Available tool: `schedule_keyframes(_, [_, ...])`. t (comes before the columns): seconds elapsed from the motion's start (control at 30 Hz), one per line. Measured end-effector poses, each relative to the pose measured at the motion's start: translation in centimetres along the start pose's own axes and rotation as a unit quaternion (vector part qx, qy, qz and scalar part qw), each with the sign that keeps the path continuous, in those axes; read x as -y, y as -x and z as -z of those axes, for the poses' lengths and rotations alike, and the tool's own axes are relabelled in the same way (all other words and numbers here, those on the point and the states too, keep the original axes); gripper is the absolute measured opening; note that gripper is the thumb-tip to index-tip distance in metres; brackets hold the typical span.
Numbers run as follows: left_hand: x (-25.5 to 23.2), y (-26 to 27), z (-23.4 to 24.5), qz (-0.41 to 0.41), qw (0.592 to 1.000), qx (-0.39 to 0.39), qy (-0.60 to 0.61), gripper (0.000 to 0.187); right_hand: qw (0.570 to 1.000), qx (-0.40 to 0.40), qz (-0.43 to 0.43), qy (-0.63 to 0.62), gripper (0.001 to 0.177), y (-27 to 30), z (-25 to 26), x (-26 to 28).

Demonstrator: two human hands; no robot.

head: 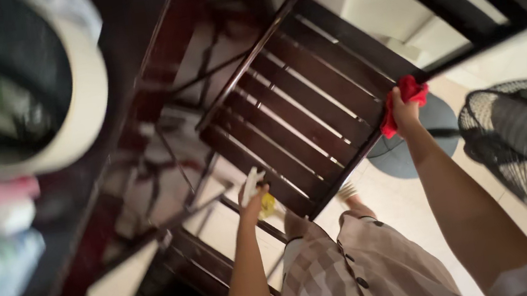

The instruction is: The person cleans a wooden chair by spraying it with a liquid from a bottle and wiping the frame and seat with a cloth.

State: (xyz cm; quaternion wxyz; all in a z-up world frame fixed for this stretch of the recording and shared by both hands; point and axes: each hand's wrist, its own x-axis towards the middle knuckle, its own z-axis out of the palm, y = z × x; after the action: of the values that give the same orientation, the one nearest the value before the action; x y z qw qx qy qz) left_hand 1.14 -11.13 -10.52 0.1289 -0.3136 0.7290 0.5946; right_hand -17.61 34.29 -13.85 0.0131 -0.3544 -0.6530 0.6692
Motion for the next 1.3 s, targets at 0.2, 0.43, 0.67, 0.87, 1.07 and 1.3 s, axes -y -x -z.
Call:
schedule_keyframes(0.2, [2.1, 1.6, -0.6, 0.063, 0.997, -0.046, 0.011, 0.023, 0.991, 0.080, -0.057, -0.097, 0.035, 0.3, 0.3, -0.9])
schedule_keyframes(0.43, [7.7, 6.1, 2.2, -0.062, 0.993, -0.095, 0.020, 0.029, 0.993, 0.065, 0.063, 0.078, 0.054, 4.5, -1.2, -2.4])
schedule_keyframes(0.67, [3.0, 15.6, 4.8, -0.271, 0.846, -0.338, -0.311, 0.030, 0.989, 0.139, 0.007, -0.051, 0.049, 11.1, -5.0, -7.4])
schedule_keyframes(0.87, [-6.1, 21.4, 5.0, -0.304, 0.924, -0.218, -0.080, 0.018, 0.975, -0.107, 0.156, 0.118, 0.053, 21.9, -7.2, -13.3])
schedule_keyframes(1.07, [-8.2, 23.0, 3.1, -0.223, 0.974, -0.035, -0.026, 0.023, 0.825, -0.065, -0.010, -0.562, 0.049, 21.4, -3.4, -12.6])
schedule_keyframes(1.3, [-7.2, 20.8, -1.5, -0.278, 0.955, 0.047, -0.089, 0.022, 0.878, 0.002, 0.048, -0.476, 0.049, 17.6, 0.8, -0.5])
